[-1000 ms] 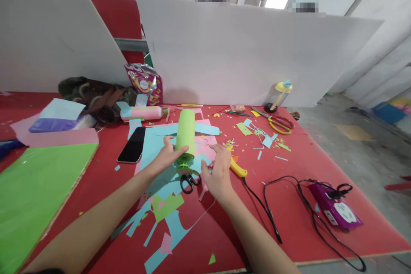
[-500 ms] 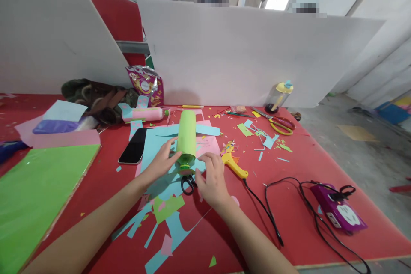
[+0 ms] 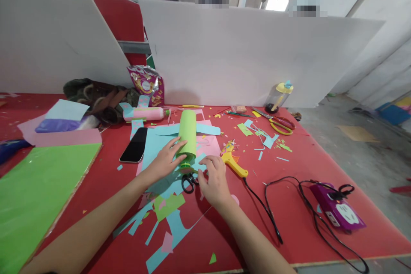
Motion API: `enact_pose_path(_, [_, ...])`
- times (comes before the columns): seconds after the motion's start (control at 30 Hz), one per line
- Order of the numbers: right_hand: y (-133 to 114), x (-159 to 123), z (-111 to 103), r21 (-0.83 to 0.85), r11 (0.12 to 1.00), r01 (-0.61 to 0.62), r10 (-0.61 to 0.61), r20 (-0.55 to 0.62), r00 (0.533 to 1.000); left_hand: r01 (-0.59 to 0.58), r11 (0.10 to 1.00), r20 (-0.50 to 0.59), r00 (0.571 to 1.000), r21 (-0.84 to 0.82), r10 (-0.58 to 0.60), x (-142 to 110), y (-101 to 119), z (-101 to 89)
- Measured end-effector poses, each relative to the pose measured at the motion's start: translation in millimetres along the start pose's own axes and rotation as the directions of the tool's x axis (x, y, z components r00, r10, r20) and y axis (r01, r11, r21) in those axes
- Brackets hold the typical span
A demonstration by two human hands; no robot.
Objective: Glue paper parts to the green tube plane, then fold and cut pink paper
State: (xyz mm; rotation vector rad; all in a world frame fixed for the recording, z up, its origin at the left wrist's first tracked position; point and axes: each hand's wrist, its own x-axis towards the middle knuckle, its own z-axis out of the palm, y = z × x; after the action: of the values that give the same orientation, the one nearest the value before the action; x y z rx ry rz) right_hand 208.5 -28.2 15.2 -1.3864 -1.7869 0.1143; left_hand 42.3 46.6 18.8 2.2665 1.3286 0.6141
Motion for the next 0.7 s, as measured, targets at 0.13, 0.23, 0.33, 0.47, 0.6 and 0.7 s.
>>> enact_pose_path(0.13, [1,-1,-1,-0.005,1.000,-0.009,0.009,-0.010,1.000,0.035,0.999,-0.017,0.999,0.022,-0.035,9,0,-0.4])
enact_pose_path(0.23, [2,-2,-1,-0.019,1.000,-0.012,0.012,-0.006,1.000,0.055,0.998,-0.042,0.998,0.026,-0.054,15,-2,2.1])
enact_pose_path(0.33, [5,-3,-1,-0.038,0.999,-0.013,0.014,0.012,1.000,0.043,0.999,-0.058,0.997,0.021,-0.041,16,-4,5.1])
enact_pose_path(0.47, [7,-4,0,-0.063,0.997,0.046,-0.039,0.102,0.994,0.007,1.000,-0.083,0.997,0.012,-0.006,10,-7,6.8])
enact_pose_path(0.6, [4,3,4,-0.064,0.994,0.091,-0.073,0.250,0.966,-0.007,1.000,-0.142,0.990,0.006,0.008,4,-9,5.8])
enact_pose_path(0.7, [2,14,10,-0.052,0.997,0.050,-0.032,0.310,0.950,-0.033,0.999,-0.165,0.986,0.005,0.033,3,-11,4.6])
